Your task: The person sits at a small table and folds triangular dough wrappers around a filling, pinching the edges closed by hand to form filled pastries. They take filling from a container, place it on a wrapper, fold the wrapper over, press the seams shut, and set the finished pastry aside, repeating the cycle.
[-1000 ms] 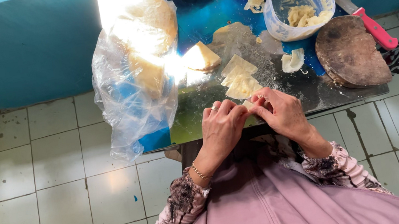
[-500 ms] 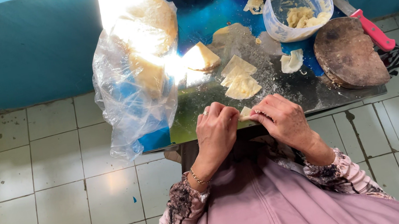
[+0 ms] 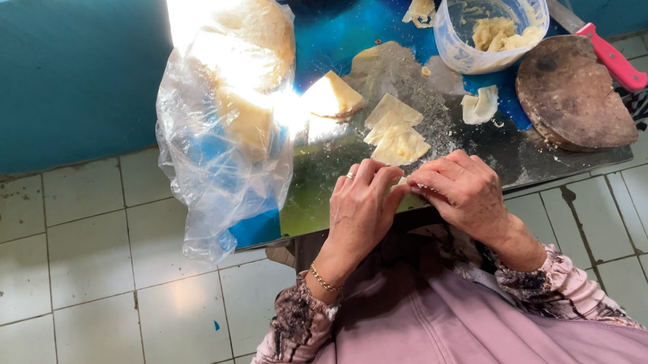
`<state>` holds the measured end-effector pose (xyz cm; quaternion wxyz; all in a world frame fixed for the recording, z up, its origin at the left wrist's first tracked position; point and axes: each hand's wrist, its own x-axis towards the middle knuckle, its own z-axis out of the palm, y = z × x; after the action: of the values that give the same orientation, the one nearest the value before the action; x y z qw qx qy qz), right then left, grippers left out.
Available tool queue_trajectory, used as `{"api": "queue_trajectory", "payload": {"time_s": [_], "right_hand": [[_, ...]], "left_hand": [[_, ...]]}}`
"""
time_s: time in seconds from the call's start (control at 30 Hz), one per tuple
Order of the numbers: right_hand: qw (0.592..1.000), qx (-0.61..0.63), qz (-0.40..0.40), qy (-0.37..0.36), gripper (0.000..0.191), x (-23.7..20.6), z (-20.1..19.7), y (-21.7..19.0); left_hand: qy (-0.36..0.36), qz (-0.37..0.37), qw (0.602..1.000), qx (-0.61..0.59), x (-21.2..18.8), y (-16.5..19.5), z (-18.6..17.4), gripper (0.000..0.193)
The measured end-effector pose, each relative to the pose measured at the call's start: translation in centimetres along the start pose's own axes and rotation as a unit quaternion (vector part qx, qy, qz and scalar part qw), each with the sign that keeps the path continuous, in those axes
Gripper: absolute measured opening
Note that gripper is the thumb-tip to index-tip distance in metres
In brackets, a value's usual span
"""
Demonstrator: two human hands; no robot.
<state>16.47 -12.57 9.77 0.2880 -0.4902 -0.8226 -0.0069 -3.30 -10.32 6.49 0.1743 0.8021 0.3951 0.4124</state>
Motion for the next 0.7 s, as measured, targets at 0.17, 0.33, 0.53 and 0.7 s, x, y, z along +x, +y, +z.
{"api": "queue_trajectory", "payload": {"time_s": [0.17,0.33,0.53,0.7], "right_hand": [[1.000,0.007,-0.013,0.001,0.023,0.6,0.1,0.4],[0.998,0.062,-0.001,-0.022,0.030,2.1,-1.3,-0.1],[0.992,-0.015,-0.127,-0.001,0.015,9.9,-4.9,3.1],[0.962,-0.170,-0.177,0.119,0.011,23.8,-3.7,8.6]], "left_hand": [[-0.026,-0.013,0.999,0.042,0.3,0.0,0.5,0.010],[-0.005,-0.081,0.996,-0.038,1.2,0.3,0.4,0.012],[0.009,-0.146,0.974,-0.172,2.7,-0.2,-1.4,0.019],[0.013,-0.118,0.987,-0.113,2.8,-0.5,-1.4,0.017]]}}
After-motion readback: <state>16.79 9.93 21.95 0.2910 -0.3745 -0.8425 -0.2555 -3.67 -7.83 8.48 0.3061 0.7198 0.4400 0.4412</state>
